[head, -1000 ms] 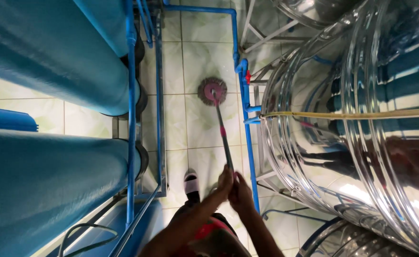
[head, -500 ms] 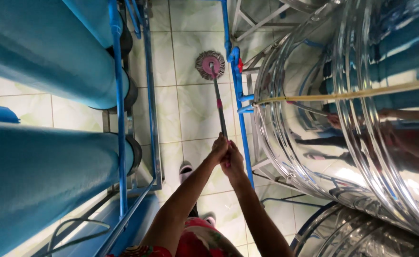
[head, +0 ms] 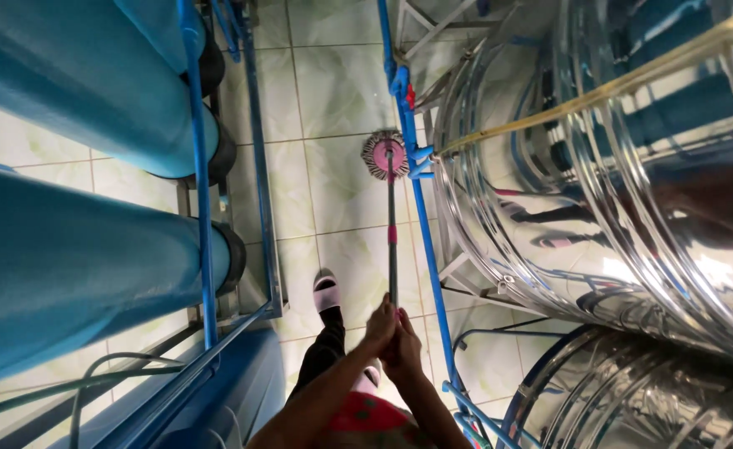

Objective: The recorder wipes a white table surface and then mops the tiled floor around water purification equipment.

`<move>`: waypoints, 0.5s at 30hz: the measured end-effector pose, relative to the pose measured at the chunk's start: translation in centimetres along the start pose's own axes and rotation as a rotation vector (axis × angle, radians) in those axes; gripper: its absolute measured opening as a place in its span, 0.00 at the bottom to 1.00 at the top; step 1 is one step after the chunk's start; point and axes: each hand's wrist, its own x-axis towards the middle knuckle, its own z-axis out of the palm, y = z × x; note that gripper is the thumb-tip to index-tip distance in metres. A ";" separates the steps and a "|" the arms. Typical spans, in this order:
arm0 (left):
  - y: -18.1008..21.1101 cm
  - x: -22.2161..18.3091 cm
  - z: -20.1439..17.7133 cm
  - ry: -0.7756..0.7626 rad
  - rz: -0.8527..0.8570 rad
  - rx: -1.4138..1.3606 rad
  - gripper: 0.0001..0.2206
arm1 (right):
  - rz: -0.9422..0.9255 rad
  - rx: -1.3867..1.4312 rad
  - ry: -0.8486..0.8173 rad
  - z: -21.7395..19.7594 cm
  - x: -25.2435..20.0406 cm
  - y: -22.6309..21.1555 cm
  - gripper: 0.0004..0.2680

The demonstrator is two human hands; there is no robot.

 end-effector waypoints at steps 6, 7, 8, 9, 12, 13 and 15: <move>2.3 13.4 -2.1 -0.023 0.218 0.239 0.25 | -0.019 0.285 -0.285 5.1 10.2 -1.6 0.10; 3.9 13.7 -2.6 -0.036 0.222 0.242 0.25 | -0.028 0.291 -0.277 3.9 12.9 -1.5 0.10; 5.5 14.0 -3.1 -0.040 0.239 0.175 0.25 | -0.120 0.264 -0.492 2.6 15.5 -1.4 0.09; 6.9 14.3 -3.6 -0.042 0.253 0.104 0.25 | -0.217 0.233 -0.706 1.2 18.2 -1.3 0.08; 7.4 12.7 -2.9 -0.046 0.157 0.051 0.25 | -0.170 0.259 -0.759 3.1 12.1 -3.7 0.04; 6.1 11.6 -2.0 -0.054 0.163 0.055 0.25 | -0.180 0.263 -0.756 3.4 9.9 -3.8 0.04; 3.4 8.9 0.0 -0.017 0.241 0.010 0.28 | -0.074 0.225 -0.128 3.8 5.2 -3.9 0.12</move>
